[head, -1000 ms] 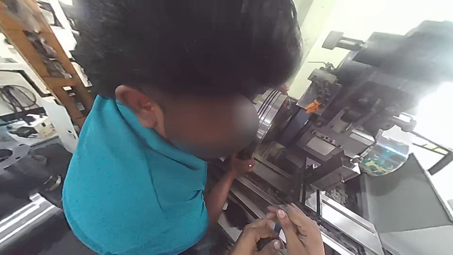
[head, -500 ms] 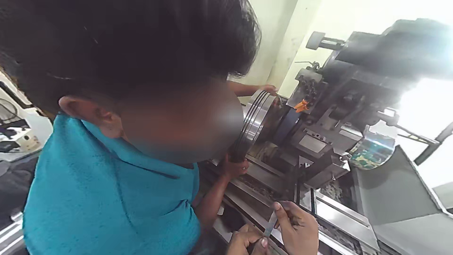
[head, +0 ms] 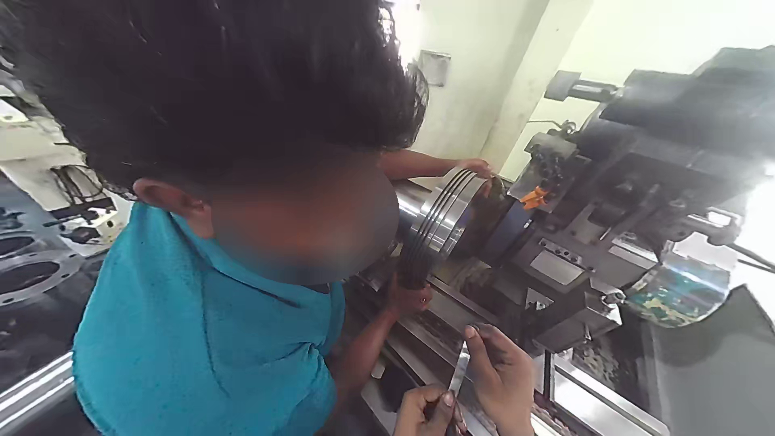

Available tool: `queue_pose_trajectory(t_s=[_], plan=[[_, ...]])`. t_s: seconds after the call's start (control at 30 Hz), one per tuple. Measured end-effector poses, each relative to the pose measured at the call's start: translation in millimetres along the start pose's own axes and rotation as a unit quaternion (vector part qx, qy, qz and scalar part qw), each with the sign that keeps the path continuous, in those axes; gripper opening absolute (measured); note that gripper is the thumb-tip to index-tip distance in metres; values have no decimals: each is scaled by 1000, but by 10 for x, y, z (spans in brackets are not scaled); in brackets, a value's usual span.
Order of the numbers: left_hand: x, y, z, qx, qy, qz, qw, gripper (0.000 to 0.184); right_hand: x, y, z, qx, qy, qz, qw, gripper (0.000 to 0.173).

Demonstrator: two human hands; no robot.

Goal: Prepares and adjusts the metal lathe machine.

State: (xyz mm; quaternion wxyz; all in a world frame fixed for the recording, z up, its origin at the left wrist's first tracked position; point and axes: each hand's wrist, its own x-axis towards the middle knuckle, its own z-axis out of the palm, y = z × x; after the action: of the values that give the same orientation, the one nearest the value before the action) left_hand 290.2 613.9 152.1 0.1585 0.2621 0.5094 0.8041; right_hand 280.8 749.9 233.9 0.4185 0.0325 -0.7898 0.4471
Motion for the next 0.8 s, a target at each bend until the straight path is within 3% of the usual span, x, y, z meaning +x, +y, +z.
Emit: queue_pose_trajectory(t_s=[0.13,0.27,0.43,0.6,0.73,0.8], plan=[[154,-4,111,-37,66,-20,997,31,97,177,123,-35,-43,11,998,23],[352,91,34,-61,102,-54,991,31,241,303,309,-151,-43,6,988,29],[769,180,-240,-82,93,-67,990,33,618,280,652,-259,-26,49,964,27],[1105,281,-356,-102,116,-70,986,27,843,228,885,-271,-3,118,955,22],[1284,518,-334,-81,148,-181,969,19,944,448,934,-320,16,104,942,23],[1391,688,-300,-98,179,-199,958,20,1019,402,949,-343,-39,171,923,27]])
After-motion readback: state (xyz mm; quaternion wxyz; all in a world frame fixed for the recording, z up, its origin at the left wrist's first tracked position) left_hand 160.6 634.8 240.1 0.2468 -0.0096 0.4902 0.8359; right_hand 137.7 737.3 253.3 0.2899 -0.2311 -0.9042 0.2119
